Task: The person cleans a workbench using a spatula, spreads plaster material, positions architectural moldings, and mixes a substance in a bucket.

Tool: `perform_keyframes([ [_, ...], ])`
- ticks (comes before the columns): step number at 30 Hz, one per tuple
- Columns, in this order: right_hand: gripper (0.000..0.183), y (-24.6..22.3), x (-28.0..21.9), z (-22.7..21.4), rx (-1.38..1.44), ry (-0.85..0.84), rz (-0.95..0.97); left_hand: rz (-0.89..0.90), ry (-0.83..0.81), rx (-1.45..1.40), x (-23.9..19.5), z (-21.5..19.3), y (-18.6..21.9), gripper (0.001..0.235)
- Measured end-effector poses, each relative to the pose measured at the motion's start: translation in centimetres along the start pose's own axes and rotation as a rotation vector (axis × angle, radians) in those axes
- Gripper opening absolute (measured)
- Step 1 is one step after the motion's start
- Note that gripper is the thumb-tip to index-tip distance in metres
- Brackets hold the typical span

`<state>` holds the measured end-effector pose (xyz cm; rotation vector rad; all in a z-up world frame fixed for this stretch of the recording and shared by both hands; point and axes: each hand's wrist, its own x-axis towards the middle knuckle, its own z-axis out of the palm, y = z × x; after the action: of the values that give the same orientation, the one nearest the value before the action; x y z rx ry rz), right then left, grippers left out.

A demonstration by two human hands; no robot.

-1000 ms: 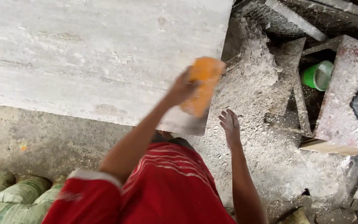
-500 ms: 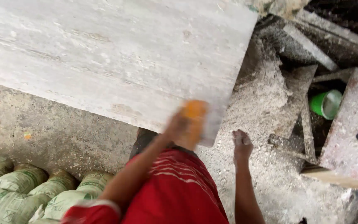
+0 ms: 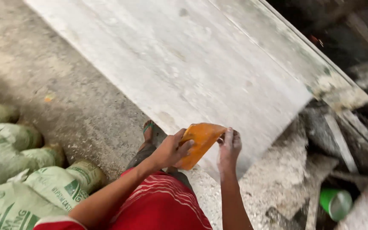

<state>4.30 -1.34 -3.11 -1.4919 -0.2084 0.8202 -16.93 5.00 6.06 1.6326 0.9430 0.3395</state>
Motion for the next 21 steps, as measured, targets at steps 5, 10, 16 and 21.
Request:
perform_keyframes([
  [5, 0.019, 0.6, -3.4, 11.7, 0.012, -0.245, 0.013, -0.038, 0.256, -0.072, -6.0, -7.7, 1.1, 0.027],
  [10, 0.019, 1.7, -8.3, 24.7, -0.051, -0.487, 0.071, -0.019, 0.579, -0.188, -11.3, -15.0, -5.1, 0.024],
  [16, 0.016, 7.9, -17.2, 41.3, -0.041, -0.795, 0.326, -0.201, 0.9, -0.355, -19.0, -27.2, -10.4, 0.044],
  [21, 0.025, 10.1, -25.1, 53.3, -0.466, -1.161, 0.028, -0.243, 1.363, -0.436, -23.6, -35.5, -14.7, 0.028],
])
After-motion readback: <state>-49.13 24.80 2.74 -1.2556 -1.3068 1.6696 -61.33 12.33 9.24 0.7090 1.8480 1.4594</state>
